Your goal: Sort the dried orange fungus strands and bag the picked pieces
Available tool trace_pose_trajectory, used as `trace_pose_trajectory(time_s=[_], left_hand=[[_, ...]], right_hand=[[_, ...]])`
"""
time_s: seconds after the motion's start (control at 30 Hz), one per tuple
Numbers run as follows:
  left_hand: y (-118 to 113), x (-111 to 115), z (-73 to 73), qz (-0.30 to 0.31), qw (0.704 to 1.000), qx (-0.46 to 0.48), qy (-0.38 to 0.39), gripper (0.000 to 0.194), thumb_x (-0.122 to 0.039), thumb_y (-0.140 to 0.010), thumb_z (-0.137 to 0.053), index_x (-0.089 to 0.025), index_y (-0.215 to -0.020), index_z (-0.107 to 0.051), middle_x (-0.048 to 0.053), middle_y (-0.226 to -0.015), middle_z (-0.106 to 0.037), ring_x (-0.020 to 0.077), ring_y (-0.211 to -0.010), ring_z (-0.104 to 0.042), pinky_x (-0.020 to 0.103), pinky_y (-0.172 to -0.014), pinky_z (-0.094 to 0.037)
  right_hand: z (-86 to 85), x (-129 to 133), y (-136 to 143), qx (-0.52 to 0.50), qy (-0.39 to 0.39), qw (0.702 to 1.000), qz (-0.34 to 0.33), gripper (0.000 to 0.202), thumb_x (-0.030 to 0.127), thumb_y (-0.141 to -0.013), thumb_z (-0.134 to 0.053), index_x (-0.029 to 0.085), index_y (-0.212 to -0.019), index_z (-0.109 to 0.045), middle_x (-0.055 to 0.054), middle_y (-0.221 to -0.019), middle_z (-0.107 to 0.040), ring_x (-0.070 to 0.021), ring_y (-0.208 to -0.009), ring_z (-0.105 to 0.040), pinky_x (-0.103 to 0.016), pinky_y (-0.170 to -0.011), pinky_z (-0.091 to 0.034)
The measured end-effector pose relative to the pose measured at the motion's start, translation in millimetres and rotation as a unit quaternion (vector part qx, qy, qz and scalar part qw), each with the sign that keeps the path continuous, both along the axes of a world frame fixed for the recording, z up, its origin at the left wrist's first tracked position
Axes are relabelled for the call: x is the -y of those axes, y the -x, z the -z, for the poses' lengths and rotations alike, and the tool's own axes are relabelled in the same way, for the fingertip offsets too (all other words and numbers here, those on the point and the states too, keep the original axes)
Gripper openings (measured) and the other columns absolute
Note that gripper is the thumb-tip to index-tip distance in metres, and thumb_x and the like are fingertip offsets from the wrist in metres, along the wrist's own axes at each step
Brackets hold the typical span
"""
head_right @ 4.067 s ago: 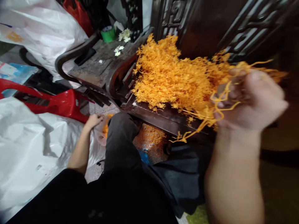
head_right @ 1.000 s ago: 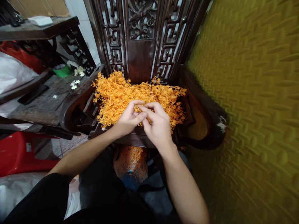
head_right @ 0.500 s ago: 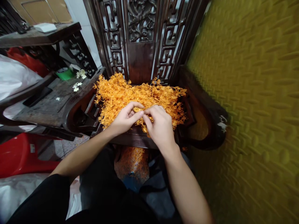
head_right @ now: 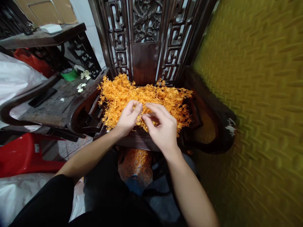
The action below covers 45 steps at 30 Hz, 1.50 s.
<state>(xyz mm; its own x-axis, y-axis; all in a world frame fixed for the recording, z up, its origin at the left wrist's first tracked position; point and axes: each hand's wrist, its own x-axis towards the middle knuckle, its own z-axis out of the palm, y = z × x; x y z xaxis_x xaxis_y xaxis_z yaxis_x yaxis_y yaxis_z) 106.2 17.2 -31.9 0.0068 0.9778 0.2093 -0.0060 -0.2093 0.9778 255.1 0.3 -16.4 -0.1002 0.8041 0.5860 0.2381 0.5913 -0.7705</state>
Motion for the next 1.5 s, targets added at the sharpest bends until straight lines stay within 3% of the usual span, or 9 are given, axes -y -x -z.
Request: trace_pose_trajectory(time_s=[0.07, 0.13, 0.27, 0.53, 0.73, 0.83, 1.07, 1.3, 1.5], left_hand=[[4.6, -4.3, -1.2, -0.007, 1.0, 0.002, -0.003, 0.037, -0.059, -0.097, -0.057, -0.022, -0.094, -0.051, 0.0, -0.081, -0.05, 0.0128, -0.07, -0.046, 0.028, -0.064, -0.042], [7.6, -5.4, -2.8, 0.004, 1.0, 0.003, -0.028, 0.036, -0.058, -0.097, -0.056, -0.023, -0.095, -0.051, 0.0, -0.082, -0.051, 0.0135, -0.073, -0.047, 0.028, -0.067, -0.043], [8.4, 0.5, -7.0, 0.017, 0.995, -0.05, -0.079, 0.032, -0.054, -0.1, -0.051, -0.022, -0.096, -0.05, 0.001, -0.089, -0.055, 0.0146, -0.08, -0.052, 0.03, -0.076, -0.045], [-2.1, 17.1, -12.5, -0.019, 0.986, -0.159, -0.055, 0.027, -0.049, -0.101, -0.051, -0.022, -0.103, -0.053, 0.002, -0.096, -0.062, 0.0151, -0.082, -0.057, 0.031, -0.079, -0.044], [1.1, 6.7, -10.4, 0.019, 0.998, -0.061, -0.022, 0.046, -0.061, -0.099, -0.051, -0.02, -0.078, -0.048, -0.002, -0.072, -0.049, 0.0116, -0.068, -0.048, 0.027, -0.065, -0.043], [5.0, 6.2, -13.4, 0.034, 0.997, -0.069, -0.032, 0.047, -0.061, -0.098, -0.051, -0.02, -0.076, -0.049, -0.002, -0.069, -0.05, 0.0112, -0.065, -0.048, 0.027, -0.062, -0.043], [5.3, 8.5, -18.9, -0.026, 0.988, -0.135, -0.073, 0.049, -0.063, -0.098, -0.051, -0.021, -0.072, -0.049, -0.001, -0.064, -0.051, 0.0131, -0.062, -0.05, 0.029, -0.061, -0.042], [2.2, 10.1, -22.2, 0.031, 0.997, -0.065, -0.012, 0.046, -0.06, -0.098, -0.052, -0.02, -0.078, -0.055, -0.001, -0.064, -0.058, 0.0104, -0.057, -0.059, 0.024, -0.053, -0.044], [3.2, 12.0, -30.2, 0.035, 0.995, -0.089, -0.038, 0.049, -0.059, -0.098, -0.053, -0.018, -0.072, -0.056, -0.001, -0.064, -0.056, 0.009, -0.057, -0.053, 0.023, -0.053, -0.043]], right_hand=[[0.0, -1.3, -0.6, -0.078, 0.055, 0.995, 0.025, 0.02, 0.027, -0.081, -0.082, 0.023, -0.1, -0.073, -0.007, -0.112, -0.07, -0.0176, -0.086, -0.07, -0.032, -0.072, -0.06], [1.9, -4.9, -2.8, -0.111, 0.151, 0.982, 0.007, 0.023, 0.033, -0.074, -0.087, 0.02, -0.087, -0.072, -0.004, -0.089, -0.071, -0.0144, -0.069, -0.066, -0.028, -0.061, -0.057], [9.9, -13.0, -2.8, -0.138, 0.319, 0.925, -0.151, 0.036, 0.036, -0.062, -0.094, 0.018, -0.088, -0.076, -0.002, -0.077, -0.072, -0.013, -0.066, -0.064, -0.027, -0.063, -0.055], [19.0, -11.1, 14.4, -0.203, 0.304, 0.927, -0.08, 0.032, 0.036, -0.065, -0.09, 0.018, -0.074, -0.065, 0.005, -0.06, -0.059, -0.0079, -0.052, -0.047, -0.021, -0.049, -0.038], [9.3, -10.6, 4.3, -0.217, 0.389, 0.879, -0.173, 0.039, 0.037, -0.055, -0.096, 0.02, -0.07, -0.065, 0.002, -0.064, -0.067, -0.0142, -0.057, -0.063, -0.029, -0.057, -0.054], [5.1, -10.0, 3.7, -0.238, 0.421, 0.847, -0.222, 0.037, 0.045, -0.063, -0.093, 0.02, -0.074, -0.068, 0.0, -0.07, -0.068, -0.0142, -0.06, -0.064, -0.029, -0.057, -0.055], [8.7, -4.0, 23.6, -0.286, 0.342, 0.883, -0.147, 0.034, 0.047, -0.071, -0.087, 0.02, -0.078, -0.069, 0.003, -0.067, -0.058, -0.0101, -0.057, -0.049, -0.025, -0.055, -0.044], [0.6, -2.6, 21.7, -0.359, 0.455, 0.782, -0.227, 0.041, 0.048, -0.069, -0.09, 0.019, -0.075, -0.061, 0.004, -0.065, -0.047, -0.0063, -0.052, -0.033, -0.02, -0.044, -0.029], [-0.4, -1.5, 18.7, -0.358, 0.444, 0.781, -0.254, 0.042, 0.049, -0.075, -0.086, 0.017, -0.076, -0.06, 0.004, -0.064, -0.045, -0.0047, -0.053, -0.032, -0.017, -0.046, -0.029]])
